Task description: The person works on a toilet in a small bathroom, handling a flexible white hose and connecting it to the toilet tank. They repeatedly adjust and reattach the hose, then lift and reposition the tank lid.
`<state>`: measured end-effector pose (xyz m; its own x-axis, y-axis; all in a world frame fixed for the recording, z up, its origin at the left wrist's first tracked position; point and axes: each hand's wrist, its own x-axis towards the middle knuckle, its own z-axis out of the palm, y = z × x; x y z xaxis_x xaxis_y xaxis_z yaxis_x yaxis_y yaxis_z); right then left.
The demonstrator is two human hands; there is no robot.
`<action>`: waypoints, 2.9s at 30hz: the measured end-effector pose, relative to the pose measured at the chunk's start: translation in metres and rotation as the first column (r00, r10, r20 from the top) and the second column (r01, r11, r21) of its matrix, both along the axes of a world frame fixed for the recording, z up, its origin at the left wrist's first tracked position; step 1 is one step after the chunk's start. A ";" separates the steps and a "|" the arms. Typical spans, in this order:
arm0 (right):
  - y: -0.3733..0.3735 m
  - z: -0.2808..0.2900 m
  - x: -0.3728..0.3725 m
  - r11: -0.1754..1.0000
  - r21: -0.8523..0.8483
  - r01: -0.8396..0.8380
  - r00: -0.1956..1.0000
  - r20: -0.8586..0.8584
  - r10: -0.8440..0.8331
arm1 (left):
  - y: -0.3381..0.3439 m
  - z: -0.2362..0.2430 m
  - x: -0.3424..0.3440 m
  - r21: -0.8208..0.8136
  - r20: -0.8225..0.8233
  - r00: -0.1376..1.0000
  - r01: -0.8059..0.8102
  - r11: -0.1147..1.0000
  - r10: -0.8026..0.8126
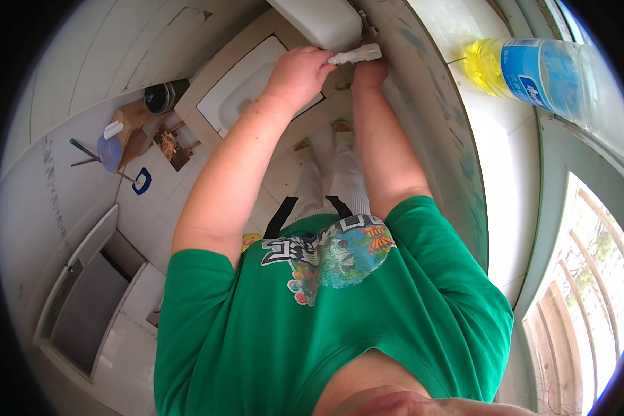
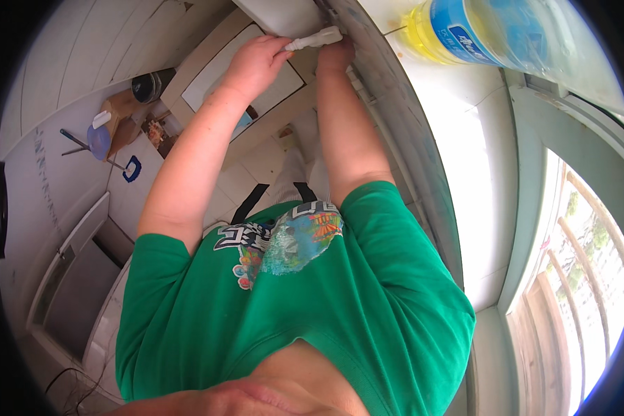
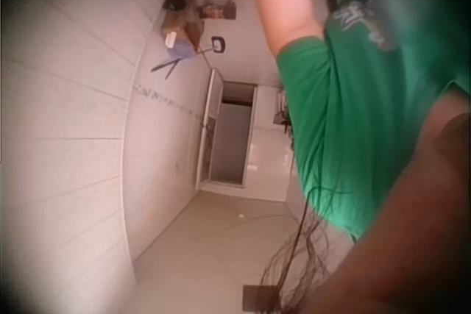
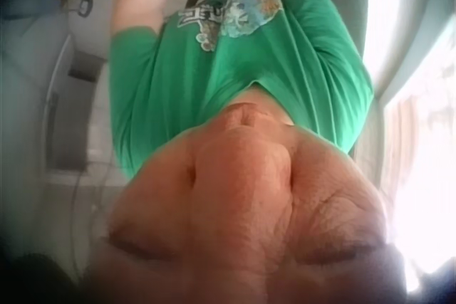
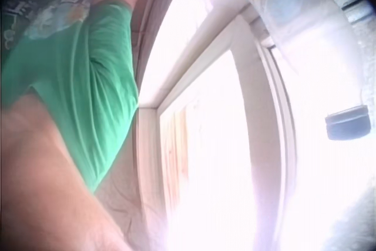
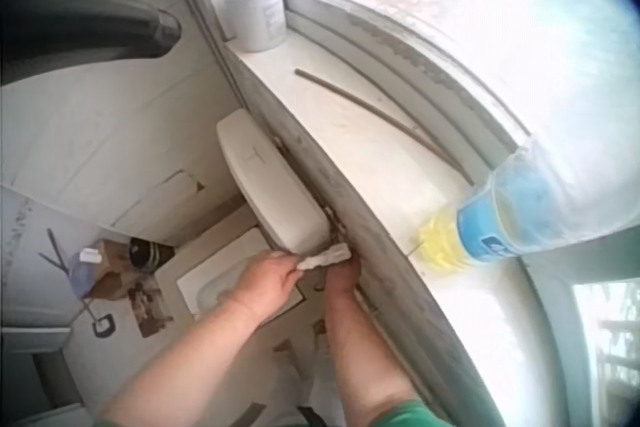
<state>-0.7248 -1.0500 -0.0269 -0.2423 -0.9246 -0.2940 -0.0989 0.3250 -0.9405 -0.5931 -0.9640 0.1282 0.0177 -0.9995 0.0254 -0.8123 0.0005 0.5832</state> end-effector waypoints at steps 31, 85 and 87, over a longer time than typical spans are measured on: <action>0.045 0.026 -0.073 0.919 0.291 -0.265 0.941 0.287 0.180 | 0.017 -0.042 0.024 0.198 0.031 0.982 -0.190 0.962 0.187; 0.083 0.018 -0.095 0.007 0.436 -0.900 -0.227 -0.484 0.845 | 0.253 0.162 0.005 -0.703 -0.520 0.613 0.089 0.705 -0.595; 0.082 0.015 -0.097 -0.015 0.435 -0.901 -0.250 -0.488 0.836 | 0.263 0.197 -0.002 -0.682 -0.508 0.646 0.102 0.724 -0.569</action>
<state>-0.8213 -0.9682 -0.0118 0.7885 -0.3497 -0.5060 -0.6027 -0.6033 -0.5223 -0.5953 -0.7010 0.3251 -0.0716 -0.7243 0.6857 -0.0835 0.6894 0.7195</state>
